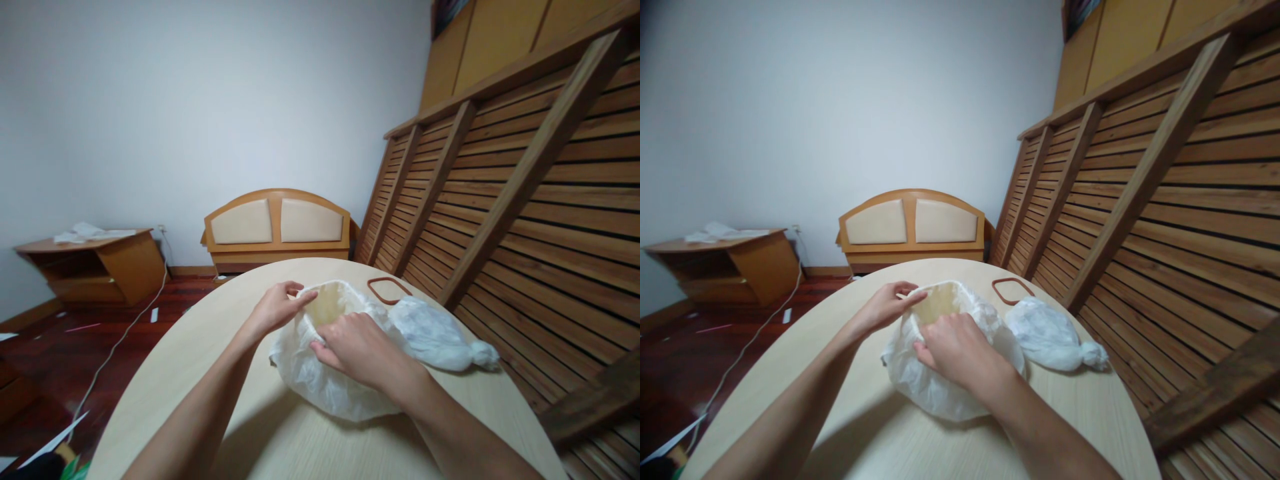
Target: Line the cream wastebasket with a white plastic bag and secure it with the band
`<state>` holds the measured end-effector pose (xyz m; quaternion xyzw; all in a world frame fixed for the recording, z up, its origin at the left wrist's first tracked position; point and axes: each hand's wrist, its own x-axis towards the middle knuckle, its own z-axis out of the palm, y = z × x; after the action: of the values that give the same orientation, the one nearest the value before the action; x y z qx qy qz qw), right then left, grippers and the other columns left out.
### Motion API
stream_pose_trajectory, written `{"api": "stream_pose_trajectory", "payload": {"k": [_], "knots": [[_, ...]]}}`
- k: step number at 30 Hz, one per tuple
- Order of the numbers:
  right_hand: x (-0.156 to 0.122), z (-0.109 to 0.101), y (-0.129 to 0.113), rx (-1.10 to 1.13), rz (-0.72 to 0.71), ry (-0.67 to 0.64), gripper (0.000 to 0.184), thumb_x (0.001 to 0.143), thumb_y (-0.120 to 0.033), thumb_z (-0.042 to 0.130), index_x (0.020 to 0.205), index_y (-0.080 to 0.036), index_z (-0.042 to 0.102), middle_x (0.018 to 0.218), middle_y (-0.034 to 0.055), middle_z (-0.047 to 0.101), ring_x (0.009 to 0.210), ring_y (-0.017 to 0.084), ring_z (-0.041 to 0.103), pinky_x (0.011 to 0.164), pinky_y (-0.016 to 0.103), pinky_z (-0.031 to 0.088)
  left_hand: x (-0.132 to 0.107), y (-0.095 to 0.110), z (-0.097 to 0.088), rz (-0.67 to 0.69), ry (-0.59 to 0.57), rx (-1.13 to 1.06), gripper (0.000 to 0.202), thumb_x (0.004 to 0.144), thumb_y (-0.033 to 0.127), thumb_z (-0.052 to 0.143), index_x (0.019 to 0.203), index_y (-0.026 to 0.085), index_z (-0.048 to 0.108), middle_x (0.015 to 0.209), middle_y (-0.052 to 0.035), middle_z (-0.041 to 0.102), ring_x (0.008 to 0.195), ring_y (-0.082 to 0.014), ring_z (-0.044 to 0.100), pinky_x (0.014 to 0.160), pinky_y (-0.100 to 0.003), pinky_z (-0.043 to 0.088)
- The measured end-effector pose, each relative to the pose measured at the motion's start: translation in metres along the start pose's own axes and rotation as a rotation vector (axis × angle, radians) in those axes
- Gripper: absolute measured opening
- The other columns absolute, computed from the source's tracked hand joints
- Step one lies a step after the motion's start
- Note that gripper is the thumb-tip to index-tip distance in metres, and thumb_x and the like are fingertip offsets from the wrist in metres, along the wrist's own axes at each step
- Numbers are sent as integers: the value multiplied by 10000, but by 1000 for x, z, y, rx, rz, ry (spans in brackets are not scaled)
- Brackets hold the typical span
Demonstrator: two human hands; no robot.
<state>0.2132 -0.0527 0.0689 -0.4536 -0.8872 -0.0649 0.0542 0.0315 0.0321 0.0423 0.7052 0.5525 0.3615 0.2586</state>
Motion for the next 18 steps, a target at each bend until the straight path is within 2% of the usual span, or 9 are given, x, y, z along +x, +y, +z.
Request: {"api": "stream_pose_trajectory", "payload": {"k": [3, 6, 9, 13, 16, 18], "knots": [[2, 1, 0, -3, 7, 7, 346, 971, -363, 506, 912, -148, 771, 814, 145, 769, 763, 300, 740, 644, 318, 480, -1, 1, 0, 15, 55, -28, 588, 797, 606, 628, 1127, 124, 698, 1131, -150, 734, 853, -234, 722, 747, -309, 530], [2, 1, -2, 0, -6, 5, 363, 980, -377, 500, 928, -145, 774, 824, 147, 772, 765, 293, 735, 655, 318, 479, -2, 2, 3, 66, 96, 15, 450, 833, 502, 618, 1090, 143, 704, 1107, -131, 742, 781, -213, 717, 689, -296, 532], [-1, -1, -3, 25, -41, 2, 441, 975, -472, 504, 888, -141, 781, 818, 148, 771, 778, 294, 731, 660, 316, 472, -2, 0, 7, 85, 83, 43, 353, 835, 419, 625, 1057, 158, 709, 1055, -112, 754, 769, -209, 714, 645, -278, 523], [-4, -6, 2, 107, -35, 27, 528, 957, -587, 478, 877, -165, 786, 834, 129, 775, 798, 278, 727, 680, 312, 463, 0, -7, 10, 87, 69, 58, 328, 833, 390, 635, 1057, 162, 707, 1055, -107, 753, 823, -215, 721, 686, -279, 533], [-6, -12, 13, 216, -4, 79, 468, 985, -542, 446, 992, -214, 779, 945, 94, 784, 885, 249, 722, 760, 308, 475, 3, -12, 11, 88, 89, 64, 295, 839, 379, 639, 1030, 167, 714, 1039, -105, 760, 883, -221, 724, 743, -283, 540], [-7, -16, 26, 299, 22, 169, 412, 1009, -470, 428, 1081, -231, 756, 1048, 74, 775, 977, 228, 707, 855, 314, 478, 3, -13, 10, 79, 97, 62, 305, 856, 407, 626, 1023, 166, 713, 1041, -112, 761, 880, -223, 726, 748, -290, 544]]}}
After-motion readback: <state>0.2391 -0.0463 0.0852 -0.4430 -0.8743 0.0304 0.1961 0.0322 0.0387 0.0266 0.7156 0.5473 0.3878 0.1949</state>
